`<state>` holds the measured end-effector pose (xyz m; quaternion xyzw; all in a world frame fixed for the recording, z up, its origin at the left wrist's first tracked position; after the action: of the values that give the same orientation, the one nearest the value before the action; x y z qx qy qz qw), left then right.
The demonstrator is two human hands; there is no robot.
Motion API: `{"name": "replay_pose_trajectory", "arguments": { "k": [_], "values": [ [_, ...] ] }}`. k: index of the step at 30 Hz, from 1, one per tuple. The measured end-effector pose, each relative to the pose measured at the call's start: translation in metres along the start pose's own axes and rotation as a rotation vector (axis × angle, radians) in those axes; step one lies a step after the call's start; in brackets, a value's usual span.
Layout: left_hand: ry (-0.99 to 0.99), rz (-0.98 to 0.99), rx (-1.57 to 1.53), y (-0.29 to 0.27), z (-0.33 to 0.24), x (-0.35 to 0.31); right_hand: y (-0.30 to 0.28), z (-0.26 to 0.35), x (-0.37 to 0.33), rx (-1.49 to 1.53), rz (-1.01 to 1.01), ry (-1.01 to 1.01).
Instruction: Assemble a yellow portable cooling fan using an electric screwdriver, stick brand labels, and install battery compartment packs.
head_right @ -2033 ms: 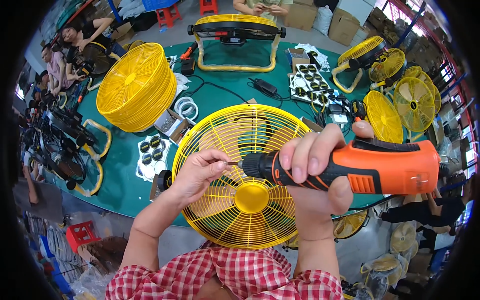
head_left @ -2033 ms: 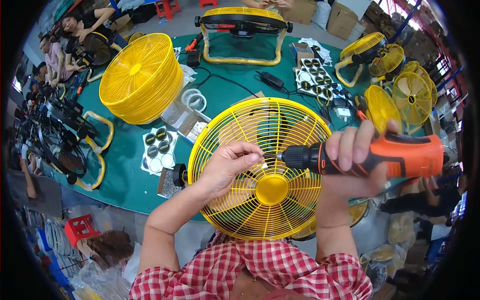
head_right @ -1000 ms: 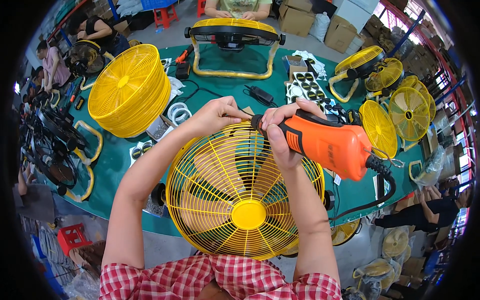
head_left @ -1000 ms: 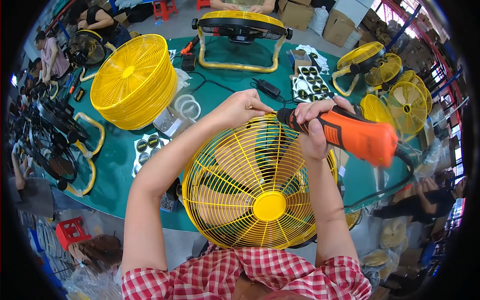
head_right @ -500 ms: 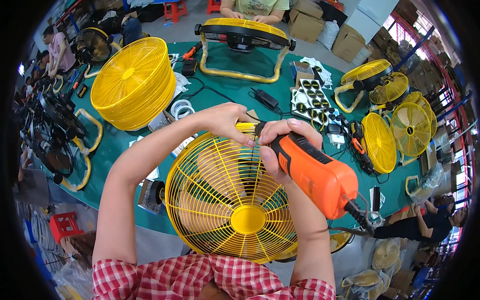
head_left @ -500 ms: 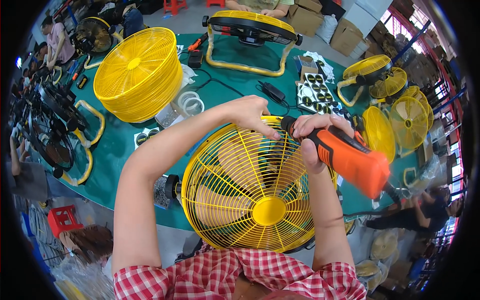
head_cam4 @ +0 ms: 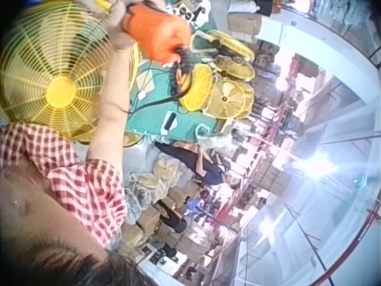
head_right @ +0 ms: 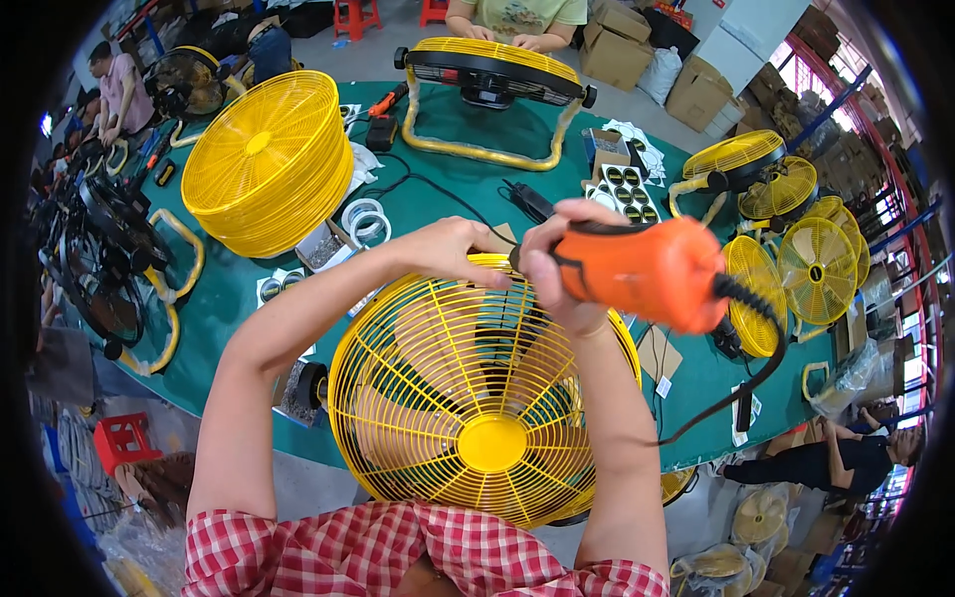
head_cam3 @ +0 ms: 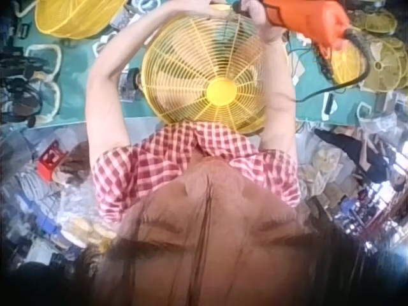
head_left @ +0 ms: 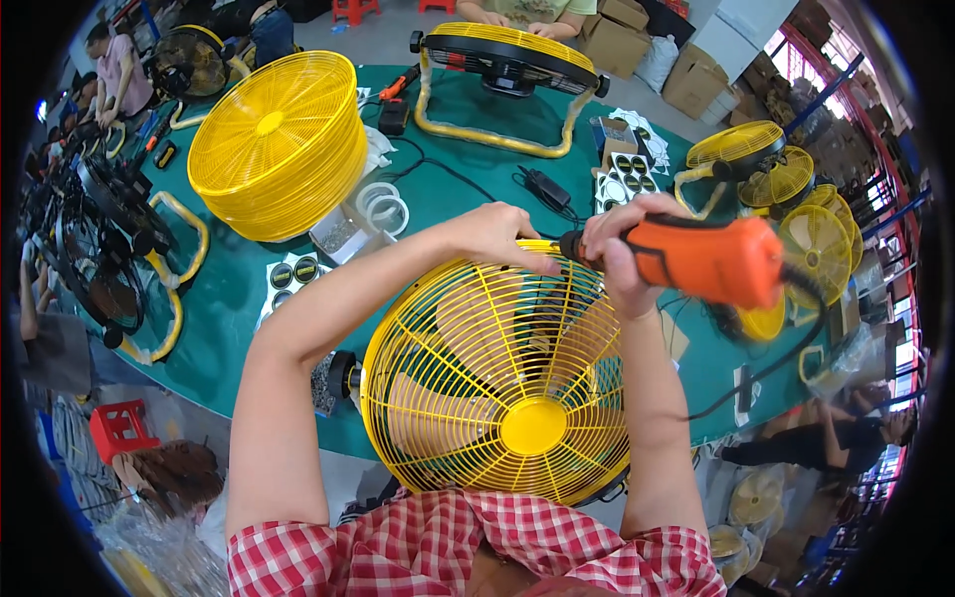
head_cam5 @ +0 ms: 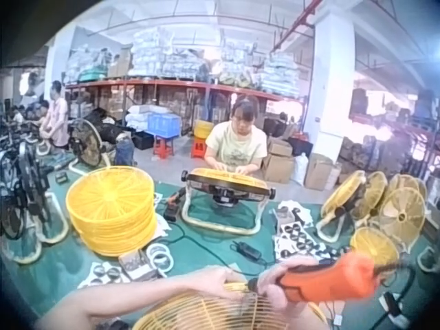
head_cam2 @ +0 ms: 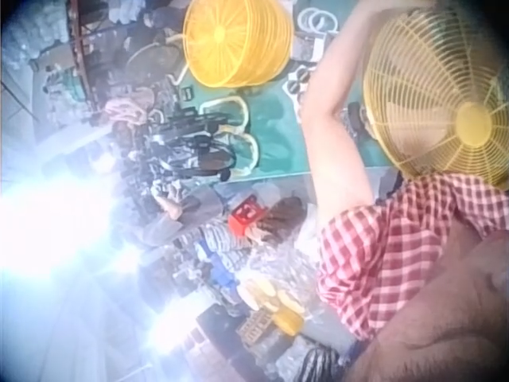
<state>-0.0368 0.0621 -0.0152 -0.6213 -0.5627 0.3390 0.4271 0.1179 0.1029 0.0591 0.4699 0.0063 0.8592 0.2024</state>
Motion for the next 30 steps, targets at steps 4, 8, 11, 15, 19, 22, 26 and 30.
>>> {"name": "replay_pose_trajectory", "arguments": {
  "k": [4,8,11,15,19,22,26,30],
  "values": [
    [-0.516,-0.058,-0.810,0.007,0.024,-0.015,-0.007,0.007,0.011,0.114,-0.213,0.053],
    [-0.594,-0.342,-1.647,0.017,0.057,-0.054,-0.007,0.019,0.008,0.166,-0.310,-0.053],
    [-0.593,-0.515,-1.714,0.011,0.044,-0.094,0.009,0.031,0.006,0.259,-0.243,-0.124],
    [-0.580,-0.580,-1.593,0.003,0.018,-0.136,0.043,0.043,0.007,0.380,-0.139,-0.098],
    [-0.453,-0.561,-1.621,0.011,-0.004,-0.168,0.080,0.044,0.004,0.461,-0.093,-0.018],
    [-0.417,-0.500,-1.761,0.022,-0.023,-0.181,0.099,0.043,0.003,0.496,-0.081,0.042],
    [-0.381,-0.470,-1.826,0.026,-0.045,-0.195,0.120,0.042,0.003,0.565,-0.025,0.116],
    [-0.368,-0.513,-1.837,0.030,-0.050,-0.202,0.130,0.037,0.002,0.591,0.006,0.151]
  ]
}}
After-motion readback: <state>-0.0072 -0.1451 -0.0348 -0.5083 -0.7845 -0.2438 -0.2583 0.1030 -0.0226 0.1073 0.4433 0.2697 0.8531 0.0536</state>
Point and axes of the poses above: each hand's wrist, its own x-axis towards the middle knuckle, its own y-axis out of the palm, z = x × y, the point moved 3 cm from there along x, towards the middle knuckle, and after that the axes turned 15 degrees about x, right-handed, at the moved point
